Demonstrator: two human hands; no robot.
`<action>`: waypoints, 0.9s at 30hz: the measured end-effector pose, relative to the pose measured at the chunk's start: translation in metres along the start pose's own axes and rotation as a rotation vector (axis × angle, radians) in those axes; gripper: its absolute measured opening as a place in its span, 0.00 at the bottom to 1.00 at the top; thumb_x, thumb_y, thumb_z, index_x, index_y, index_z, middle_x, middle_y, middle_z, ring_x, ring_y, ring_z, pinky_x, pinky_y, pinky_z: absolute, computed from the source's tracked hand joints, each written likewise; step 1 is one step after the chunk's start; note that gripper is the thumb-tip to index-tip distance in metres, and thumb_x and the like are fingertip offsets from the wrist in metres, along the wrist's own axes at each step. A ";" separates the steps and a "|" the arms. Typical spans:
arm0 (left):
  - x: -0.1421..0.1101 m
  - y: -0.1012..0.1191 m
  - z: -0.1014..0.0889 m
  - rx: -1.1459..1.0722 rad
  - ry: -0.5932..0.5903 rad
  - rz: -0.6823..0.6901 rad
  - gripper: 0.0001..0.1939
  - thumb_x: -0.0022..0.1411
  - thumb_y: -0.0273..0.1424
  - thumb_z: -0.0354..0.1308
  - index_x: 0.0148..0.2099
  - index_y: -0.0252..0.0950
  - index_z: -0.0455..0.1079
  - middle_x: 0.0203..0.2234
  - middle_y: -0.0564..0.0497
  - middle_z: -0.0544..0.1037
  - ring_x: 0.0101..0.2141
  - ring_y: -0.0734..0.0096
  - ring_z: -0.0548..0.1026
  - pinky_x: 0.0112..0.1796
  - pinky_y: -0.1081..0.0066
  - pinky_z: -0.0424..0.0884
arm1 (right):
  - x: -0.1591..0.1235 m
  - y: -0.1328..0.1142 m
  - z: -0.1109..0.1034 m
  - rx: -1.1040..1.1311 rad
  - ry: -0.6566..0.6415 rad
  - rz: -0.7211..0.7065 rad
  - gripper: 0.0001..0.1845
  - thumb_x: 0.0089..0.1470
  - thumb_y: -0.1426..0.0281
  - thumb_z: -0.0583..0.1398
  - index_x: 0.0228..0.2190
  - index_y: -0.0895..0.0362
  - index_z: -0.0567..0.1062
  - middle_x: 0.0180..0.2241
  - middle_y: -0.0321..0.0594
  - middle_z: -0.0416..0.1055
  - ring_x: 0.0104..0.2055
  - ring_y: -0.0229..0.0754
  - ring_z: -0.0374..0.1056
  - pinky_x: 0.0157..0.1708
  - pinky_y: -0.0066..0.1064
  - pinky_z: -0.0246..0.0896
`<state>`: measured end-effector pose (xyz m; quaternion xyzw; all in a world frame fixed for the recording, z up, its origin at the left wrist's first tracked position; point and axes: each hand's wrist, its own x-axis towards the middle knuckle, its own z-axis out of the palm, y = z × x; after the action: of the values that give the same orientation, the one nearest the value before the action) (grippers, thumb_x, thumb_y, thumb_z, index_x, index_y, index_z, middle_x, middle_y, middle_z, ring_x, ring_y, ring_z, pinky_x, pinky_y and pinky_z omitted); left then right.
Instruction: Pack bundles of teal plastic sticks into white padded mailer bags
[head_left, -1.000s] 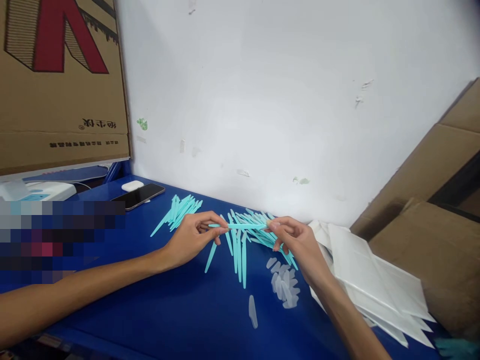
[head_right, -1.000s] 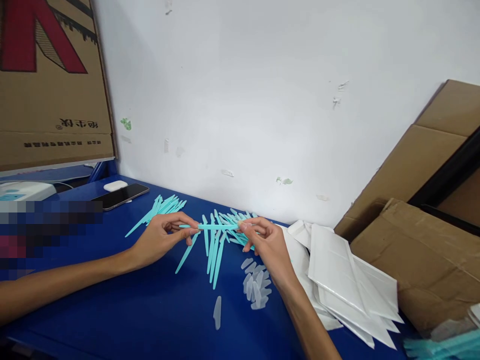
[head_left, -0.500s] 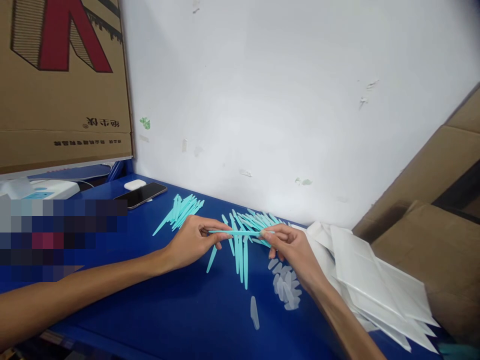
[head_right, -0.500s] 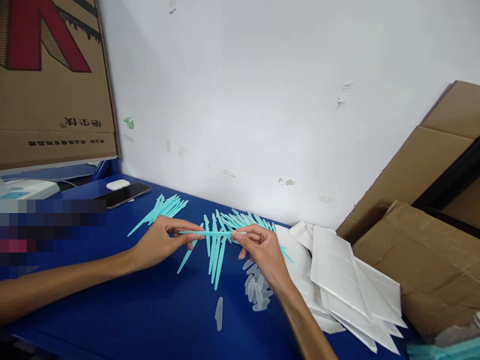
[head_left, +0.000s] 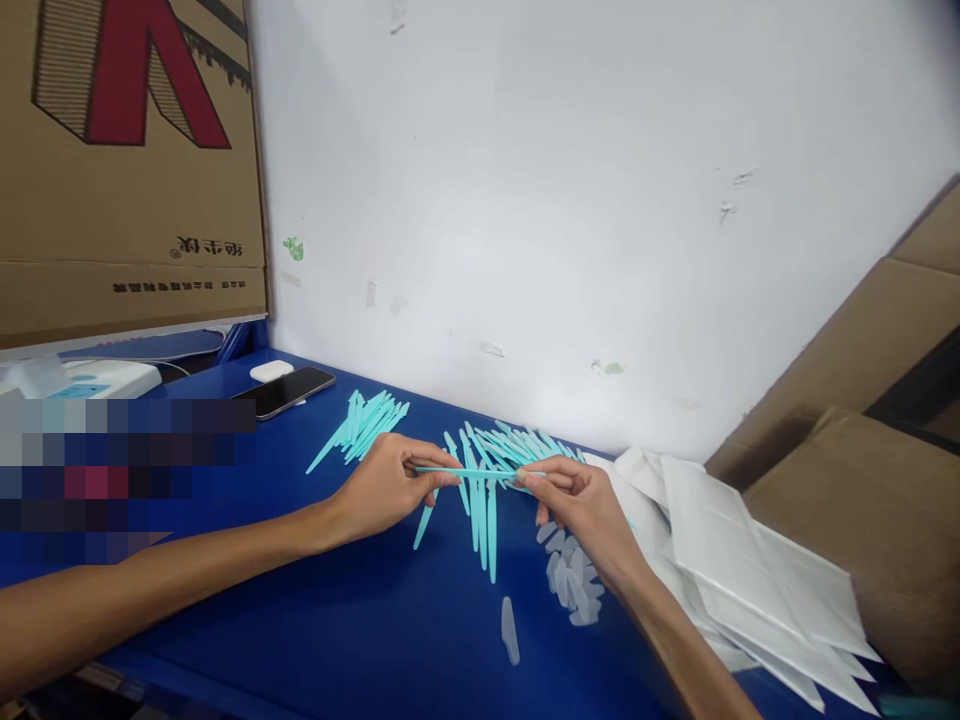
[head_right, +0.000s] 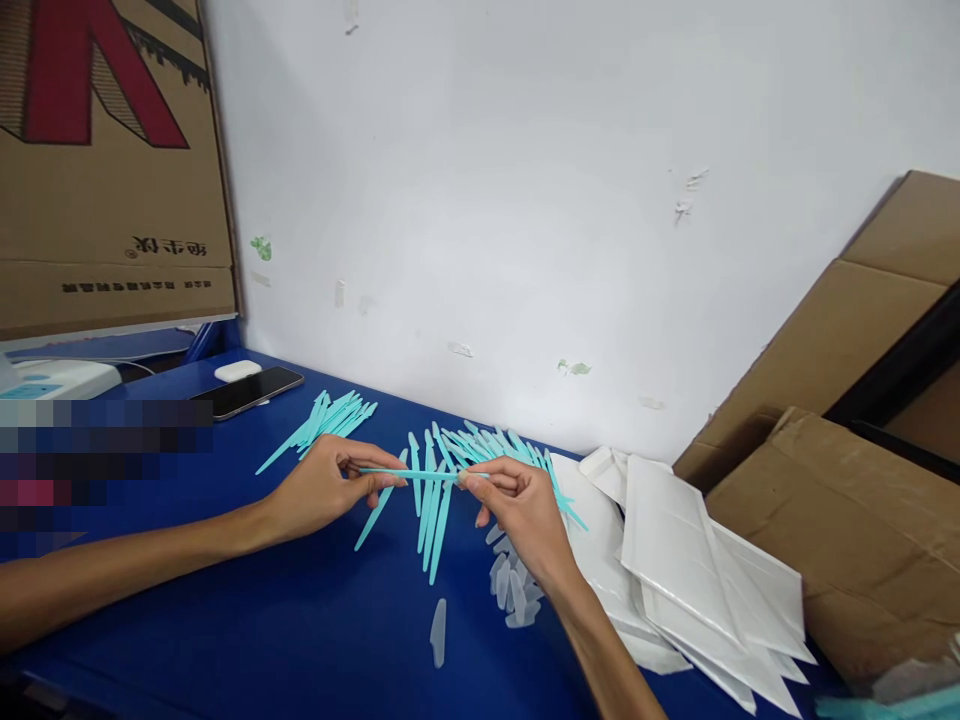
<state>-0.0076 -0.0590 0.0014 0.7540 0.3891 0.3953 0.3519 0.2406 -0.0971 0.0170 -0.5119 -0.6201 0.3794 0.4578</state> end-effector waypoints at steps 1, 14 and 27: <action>-0.001 0.001 0.001 0.018 -0.025 0.013 0.10 0.60 0.36 0.62 0.38 0.36 0.81 0.22 0.53 0.80 0.22 0.75 0.76 0.23 0.78 0.67 | 0.000 -0.003 -0.001 -0.010 0.002 -0.008 0.17 0.51 0.56 0.66 0.33 0.58 0.80 0.19 0.35 0.71 0.19 0.33 0.63 0.17 0.24 0.48; 0.001 -0.002 -0.001 0.723 -0.040 0.268 0.18 0.66 0.36 0.51 0.24 0.36 0.68 0.19 0.53 0.74 0.23 0.73 0.70 0.26 0.72 0.55 | -0.008 -0.006 0.015 -0.120 -0.070 -0.097 0.22 0.59 0.54 0.60 0.51 0.50 0.72 0.35 0.38 0.77 0.20 0.35 0.67 0.21 0.27 0.61; 0.030 -0.031 -0.035 1.255 0.003 -0.080 0.15 0.67 0.35 0.49 0.40 0.33 0.75 0.35 0.40 0.78 0.38 0.51 0.76 0.29 0.65 0.65 | -0.007 -0.008 0.004 -0.265 -0.082 -0.122 0.18 0.62 0.54 0.55 0.39 0.53 0.76 0.29 0.36 0.76 0.19 0.34 0.66 0.23 0.27 0.62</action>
<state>-0.0364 -0.0115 0.0003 0.8011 0.5756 0.0792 -0.1435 0.2353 -0.1051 0.0223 -0.5132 -0.7129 0.2863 0.3827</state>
